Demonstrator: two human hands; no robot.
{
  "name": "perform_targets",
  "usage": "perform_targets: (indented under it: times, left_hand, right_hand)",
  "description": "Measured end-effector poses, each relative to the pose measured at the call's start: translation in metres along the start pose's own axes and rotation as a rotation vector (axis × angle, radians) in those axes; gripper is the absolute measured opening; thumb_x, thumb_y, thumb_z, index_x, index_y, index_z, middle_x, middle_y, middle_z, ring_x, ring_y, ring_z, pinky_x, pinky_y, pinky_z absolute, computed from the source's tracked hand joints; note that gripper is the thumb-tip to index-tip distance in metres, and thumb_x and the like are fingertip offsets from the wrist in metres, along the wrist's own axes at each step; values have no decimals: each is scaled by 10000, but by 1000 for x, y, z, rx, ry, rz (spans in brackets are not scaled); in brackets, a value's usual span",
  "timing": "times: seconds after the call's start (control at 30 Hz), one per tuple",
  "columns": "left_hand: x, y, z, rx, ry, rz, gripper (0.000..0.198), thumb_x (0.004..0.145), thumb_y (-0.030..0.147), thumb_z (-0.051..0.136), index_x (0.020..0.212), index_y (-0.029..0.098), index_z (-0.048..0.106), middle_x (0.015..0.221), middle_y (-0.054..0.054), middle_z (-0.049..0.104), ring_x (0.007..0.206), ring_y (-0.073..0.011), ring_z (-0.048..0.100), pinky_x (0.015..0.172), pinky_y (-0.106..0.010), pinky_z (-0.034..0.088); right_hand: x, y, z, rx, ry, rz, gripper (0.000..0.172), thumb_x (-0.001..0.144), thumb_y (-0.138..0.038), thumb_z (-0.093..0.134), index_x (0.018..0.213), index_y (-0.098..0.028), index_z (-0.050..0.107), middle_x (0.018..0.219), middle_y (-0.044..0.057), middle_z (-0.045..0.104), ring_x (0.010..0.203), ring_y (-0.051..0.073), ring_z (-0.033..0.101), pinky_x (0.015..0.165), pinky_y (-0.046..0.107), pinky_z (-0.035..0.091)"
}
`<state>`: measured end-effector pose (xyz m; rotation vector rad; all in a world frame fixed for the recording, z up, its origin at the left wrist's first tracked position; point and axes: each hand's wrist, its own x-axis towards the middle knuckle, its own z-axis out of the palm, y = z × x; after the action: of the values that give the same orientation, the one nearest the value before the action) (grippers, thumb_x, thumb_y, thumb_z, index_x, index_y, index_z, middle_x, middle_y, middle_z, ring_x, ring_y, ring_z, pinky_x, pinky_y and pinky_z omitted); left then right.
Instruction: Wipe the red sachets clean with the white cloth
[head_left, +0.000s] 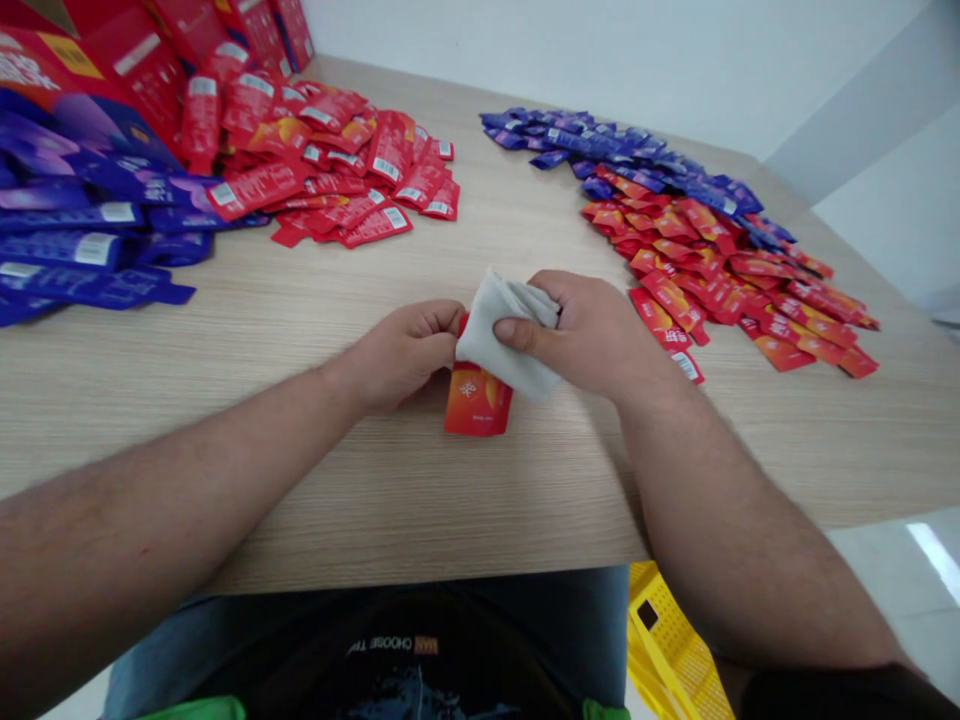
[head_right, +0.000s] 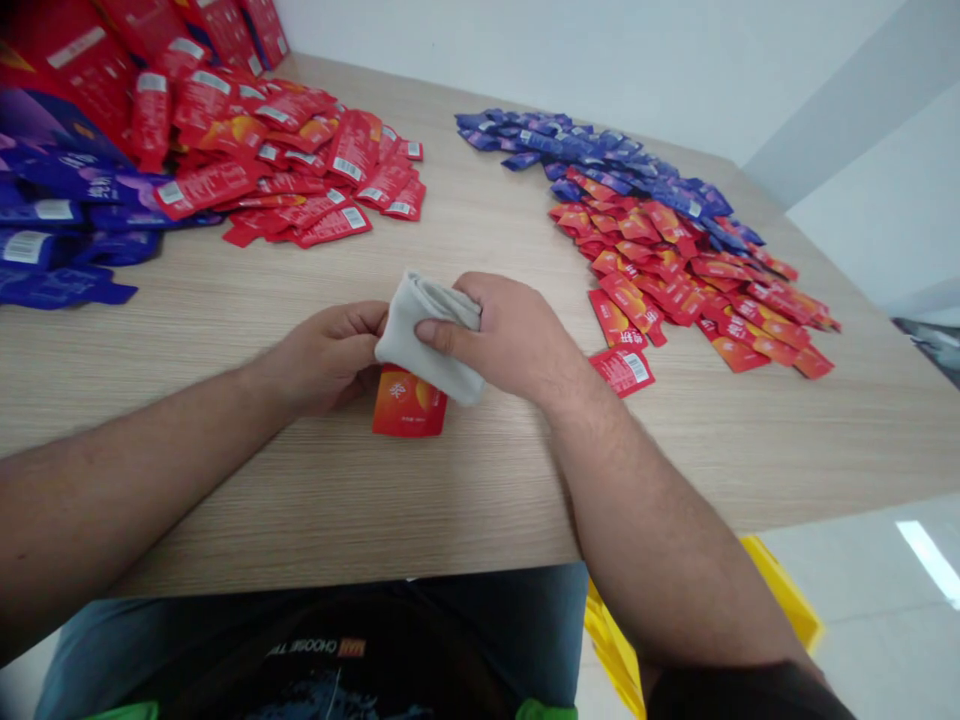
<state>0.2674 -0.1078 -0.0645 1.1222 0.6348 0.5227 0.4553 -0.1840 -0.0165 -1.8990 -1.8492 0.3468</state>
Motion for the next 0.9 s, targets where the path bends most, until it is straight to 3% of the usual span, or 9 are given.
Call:
perform_targets:
  times: [0.1, 0.23, 0.33, 0.47, 0.53, 0.6, 0.67, 0.73, 0.9]
  left_hand:
    - [-2, -2, -2, 134, -172, 42, 66, 666, 137, 654, 679, 176, 602, 667, -1, 631, 628, -151, 595, 620, -277, 487]
    - [-1, -1, -1, 135, -151, 56, 71, 675, 134, 657, 680, 176, 601, 671, -1, 632, 629, -145, 595, 610, -264, 483]
    - [1, 2, 0, -29, -27, 33, 97, 690, 126, 638, 679, 183, 560, 629, 14, 586, 568, -123, 561, 577, -255, 470]
    - [3, 6, -1, -101, 69, 34, 138, 685, 86, 589, 637, 182, 502, 567, 26, 523, 492, -98, 499, 516, -236, 427]
    - [3, 8, -2, -122, 72, 24, 136, 681, 78, 578, 647, 182, 498, 575, 26, 526, 494, -97, 504, 510, -233, 429]
    - [3, 9, -3, -160, 77, 21, 138, 677, 76, 578, 663, 182, 491, 598, 24, 542, 507, -100, 525, 518, -233, 446]
    - [3, 11, -3, -213, 88, 16, 128, 679, 86, 580, 696, 182, 498, 641, 16, 574, 541, -110, 564, 549, -247, 482]
    - [4, 14, -4, -269, 93, -13, 118, 686, 101, 579, 755, 181, 525, 705, 2, 614, 592, -124, 605, 602, -273, 523]
    - [8, 16, -8, -366, 78, -12, 139, 724, 116, 596, 843, 179, 558, 786, -14, 661, 696, -145, 654, 720, -315, 563]
  right_hand:
    - [4, 5, 4, -3, 135, 77, 393, 856, -593, 593, 823, -202, 619, 732, 27, 611, 687, 189, 536, 610, 308, 337]
    - [2, 2, 7, 24, 109, 78, 398, 857, -596, 595, 832, -199, 606, 717, 20, 605, 667, 182, 532, 603, 305, 331]
    - [-4, -8, 7, 85, -18, -52, 391, 847, -581, 621, 882, -192, 622, 785, 18, 642, 716, 179, 556, 638, 294, 346]
    - [-8, -14, 4, 83, -315, -229, 317, 822, -503, 685, 915, -200, 660, 855, 15, 673, 775, 181, 583, 690, 287, 374]
    - [-5, -9, 3, 38, -221, -177, 343, 813, -529, 687, 905, -200, 666, 871, 36, 675, 802, 203, 590, 694, 304, 392]
    - [0, 2, 2, 51, 22, -49, 415, 842, -599, 626, 944, -199, 666, 930, 69, 681, 851, 232, 606, 693, 327, 420]
    - [7, 15, 4, 178, 206, 67, 514, 904, -668, 479, 1063, -211, 652, 1027, 91, 687, 909, 248, 631, 690, 341, 453]
    - [13, 24, 8, 390, 248, 130, 591, 934, -703, 350, 1172, -230, 613, 1087, 92, 693, 933, 243, 657, 677, 341, 482]
    - [12, 21, 29, 856, -53, 165, 631, 841, -747, 509, 1186, -226, 597, 1057, 83, 730, 927, 238, 693, 671, 331, 537]
